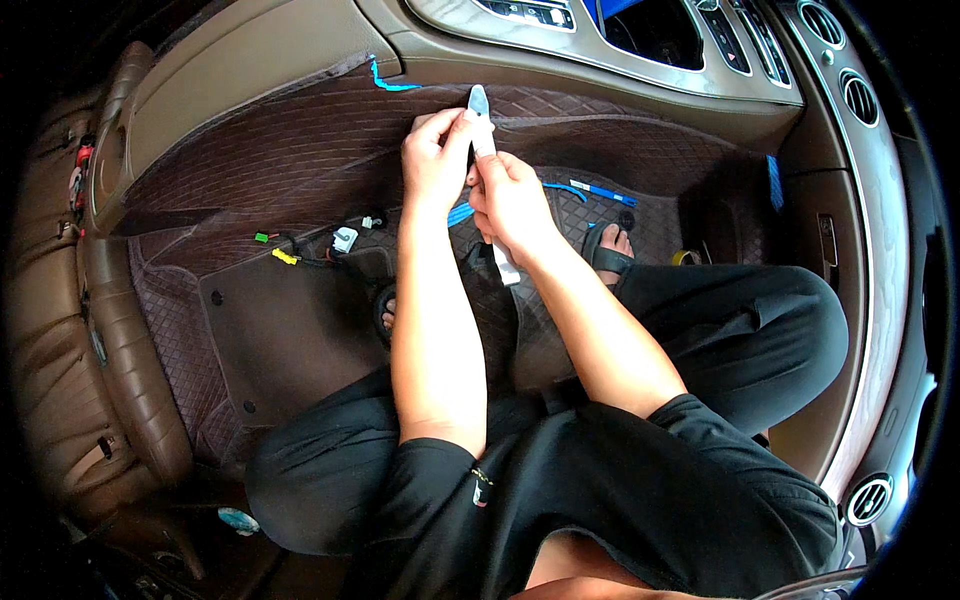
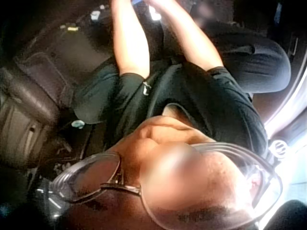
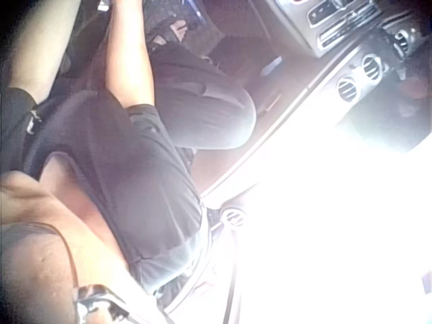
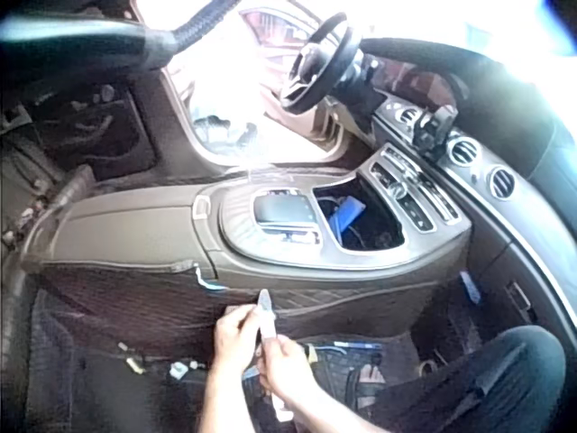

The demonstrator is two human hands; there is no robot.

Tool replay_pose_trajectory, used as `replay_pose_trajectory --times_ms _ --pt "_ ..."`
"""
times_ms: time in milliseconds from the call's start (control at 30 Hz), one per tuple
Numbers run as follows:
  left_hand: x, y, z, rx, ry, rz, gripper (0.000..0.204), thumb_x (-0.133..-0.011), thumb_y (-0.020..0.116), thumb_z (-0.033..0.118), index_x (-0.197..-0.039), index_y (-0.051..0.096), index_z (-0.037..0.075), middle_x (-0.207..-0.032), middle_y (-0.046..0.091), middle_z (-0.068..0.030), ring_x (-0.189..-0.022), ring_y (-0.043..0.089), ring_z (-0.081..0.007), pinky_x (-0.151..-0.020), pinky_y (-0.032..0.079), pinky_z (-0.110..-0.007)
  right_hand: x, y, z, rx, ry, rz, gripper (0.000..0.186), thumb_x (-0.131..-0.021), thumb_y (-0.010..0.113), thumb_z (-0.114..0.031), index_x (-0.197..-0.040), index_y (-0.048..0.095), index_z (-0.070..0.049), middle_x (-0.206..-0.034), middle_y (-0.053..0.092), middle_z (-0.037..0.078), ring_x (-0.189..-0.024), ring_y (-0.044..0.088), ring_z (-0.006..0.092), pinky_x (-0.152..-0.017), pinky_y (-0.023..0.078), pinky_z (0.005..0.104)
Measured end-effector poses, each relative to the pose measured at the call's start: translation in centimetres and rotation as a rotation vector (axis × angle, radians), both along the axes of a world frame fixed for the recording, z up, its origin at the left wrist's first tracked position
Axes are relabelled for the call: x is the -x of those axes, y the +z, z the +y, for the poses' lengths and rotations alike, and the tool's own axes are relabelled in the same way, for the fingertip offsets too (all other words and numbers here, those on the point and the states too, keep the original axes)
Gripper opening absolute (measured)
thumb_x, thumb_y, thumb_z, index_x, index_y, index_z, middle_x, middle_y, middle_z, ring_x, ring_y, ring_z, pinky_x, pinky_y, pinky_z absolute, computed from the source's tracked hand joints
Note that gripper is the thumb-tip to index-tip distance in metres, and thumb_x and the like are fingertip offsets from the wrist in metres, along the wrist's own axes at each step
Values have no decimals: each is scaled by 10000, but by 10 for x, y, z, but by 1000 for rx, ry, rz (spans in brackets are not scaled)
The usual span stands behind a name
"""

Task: The person installs blue flexible lighting strips onto the interior door panel of a car, using adhesive tape and a prying tool to secure the strips in place.

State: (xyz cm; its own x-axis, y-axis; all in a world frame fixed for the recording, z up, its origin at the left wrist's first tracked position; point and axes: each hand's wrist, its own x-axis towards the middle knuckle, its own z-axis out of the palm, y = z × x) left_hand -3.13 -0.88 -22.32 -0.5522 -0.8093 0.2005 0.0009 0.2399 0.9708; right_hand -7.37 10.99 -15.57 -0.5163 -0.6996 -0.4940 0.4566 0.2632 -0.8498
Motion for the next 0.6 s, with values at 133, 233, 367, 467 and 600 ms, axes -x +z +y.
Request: replay_pose_trajectory --times_ms 133,233,367,467,600 --pt "2 4 4 -68 16 50 222 -999 629 168 -1071 719 -22 -939 760 -107 -711 634 -103 -611 494 -257 3 1 -5 -1 25 -11 332 -1079 438 -331 -892 520 -69 -572 404 -37 -409 317 73 -372 278 272" --pt "2 2 1 -186 11 103 226 -1004 626 174 -1068 715 -23 -920 760 -113 -568 555 -63 -466 410 -232 4 8 -9 -13 36 -54 313 -1072 440 -309 -889 518 -68 -579 396 -46 -418 292 63 -375 258 268" --pt "5 13 4 -341 0 125 231 -1007 627 180 -1060 712 -28 -913 762 -122 -478 467 -37 -402 336 -217 4 19 -11 -22 30 -87 284 -1062 443 -275 -885 519 -67 -589 400 -51 -428 287 53 -376 235 261" --pt "5 20 2 -404 -2 121 236 -1008 630 183 -1065 712 -31 -921 764 -122 -481 470 -36 -409 346 -216 7 17 -14 -13 35 -107 271 -1058 447 -263 -887 525 -67 -591 405 -51 -426 288 49 -375 225 253" --pt "4 26 4 -433 7 162 240 -1014 628 181 -1079 713 -34 -933 767 -123 -498 485 -33 -415 352 -208 2 7 -17 70 -19 -131 304 -1071 457 -289 -877 534 -68 -588 416 -46 -420 288 47 -371 219 245"
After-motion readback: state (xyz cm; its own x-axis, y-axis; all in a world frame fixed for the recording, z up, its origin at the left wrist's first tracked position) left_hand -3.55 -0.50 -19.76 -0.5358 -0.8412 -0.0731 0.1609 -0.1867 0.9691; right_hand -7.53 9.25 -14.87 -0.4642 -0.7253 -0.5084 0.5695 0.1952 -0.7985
